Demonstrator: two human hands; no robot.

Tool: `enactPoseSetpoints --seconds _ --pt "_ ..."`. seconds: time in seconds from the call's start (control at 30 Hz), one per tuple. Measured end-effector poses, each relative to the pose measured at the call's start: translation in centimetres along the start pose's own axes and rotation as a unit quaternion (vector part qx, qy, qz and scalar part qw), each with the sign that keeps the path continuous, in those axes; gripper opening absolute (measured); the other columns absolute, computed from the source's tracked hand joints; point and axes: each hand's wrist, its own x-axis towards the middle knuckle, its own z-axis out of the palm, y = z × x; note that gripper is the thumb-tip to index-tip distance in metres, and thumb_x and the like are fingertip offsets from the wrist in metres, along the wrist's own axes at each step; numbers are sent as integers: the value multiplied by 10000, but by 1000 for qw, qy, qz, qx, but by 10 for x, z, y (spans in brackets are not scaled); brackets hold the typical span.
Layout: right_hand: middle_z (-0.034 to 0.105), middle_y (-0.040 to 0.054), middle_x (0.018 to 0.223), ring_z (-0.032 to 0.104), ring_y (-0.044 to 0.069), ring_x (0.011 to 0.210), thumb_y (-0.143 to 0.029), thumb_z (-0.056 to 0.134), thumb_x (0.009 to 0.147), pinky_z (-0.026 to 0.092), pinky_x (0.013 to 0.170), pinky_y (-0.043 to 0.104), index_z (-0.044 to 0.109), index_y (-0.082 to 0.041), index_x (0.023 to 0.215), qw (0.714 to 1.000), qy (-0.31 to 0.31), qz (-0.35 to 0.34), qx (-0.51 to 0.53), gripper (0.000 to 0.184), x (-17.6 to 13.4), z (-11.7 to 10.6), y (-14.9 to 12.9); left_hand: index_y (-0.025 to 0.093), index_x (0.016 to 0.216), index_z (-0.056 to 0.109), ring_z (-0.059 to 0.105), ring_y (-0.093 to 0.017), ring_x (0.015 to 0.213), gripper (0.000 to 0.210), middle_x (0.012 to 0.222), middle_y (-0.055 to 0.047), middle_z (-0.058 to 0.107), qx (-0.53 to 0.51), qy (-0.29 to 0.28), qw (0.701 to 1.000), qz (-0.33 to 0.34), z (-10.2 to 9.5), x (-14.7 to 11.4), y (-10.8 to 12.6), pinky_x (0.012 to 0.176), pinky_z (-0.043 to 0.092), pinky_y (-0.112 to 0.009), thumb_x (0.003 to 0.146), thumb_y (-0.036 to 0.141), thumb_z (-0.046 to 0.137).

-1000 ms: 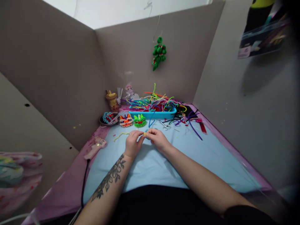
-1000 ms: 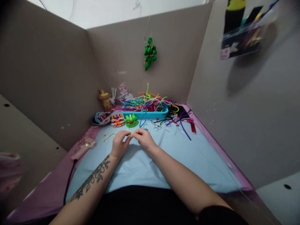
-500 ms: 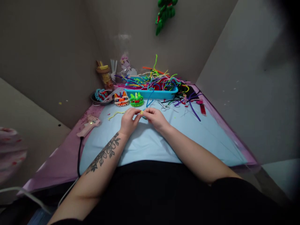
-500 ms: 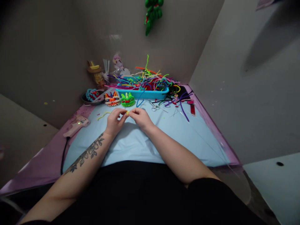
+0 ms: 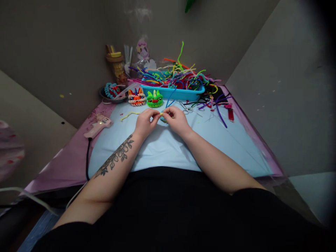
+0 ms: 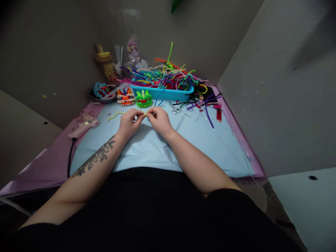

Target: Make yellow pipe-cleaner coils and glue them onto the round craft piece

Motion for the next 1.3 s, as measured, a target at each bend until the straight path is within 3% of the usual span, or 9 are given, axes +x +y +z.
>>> enactPoseSetpoints --seconds 0.37,0.6,0.77,1.07,1.3 --pt "546 -8 705 506 137 667 -166 555 740 402 645 264 564 -184 663 1000 -9 -1 -16 79 -1 -1 -2 171 736 645 527 -118 636 112 686 0 623 -40 -23 999 -13 -3 1 1 615 422 -235 809 226 579" --pt "539 -4 711 501 136 664 -161 550 742 395 634 261 569 -182 662 1000 -8 -16 -15 85 1 -2 -3 157 721 608 526 -108 622 221 660 11 594 -193 -60 969 -143 -4 5 3 589 424 -223 833 339 553" --pt "544 -6 701 501 134 659 -181 546 743 397 637 261 568 -186 647 1000 -19 -17 5 99 -1 -1 -10 166 709 576 474 -87 566 215 620 38 534 -278 -73 939 -187 -7 7 3 561 410 -213 795 362 599" --pt "528 -15 651 479 134 660 -243 539 738 385 621 254 531 -180 646 996 -22 36 84 112 -4 3 -9 165 737 559 457 -88 579 235 654 31 525 -282 -96 939 -172 -7 6 4 573 395 -215 797 390 587" --pt "509 -22 634 457 130 639 -262 538 724 371 589 241 526 -181 651 993 -9 46 104 109 -3 9 -2 166 724 550 452 -104 615 163 668 21 513 -248 -66 954 -153 -2 5 4 589 373 -226 799 308 574"
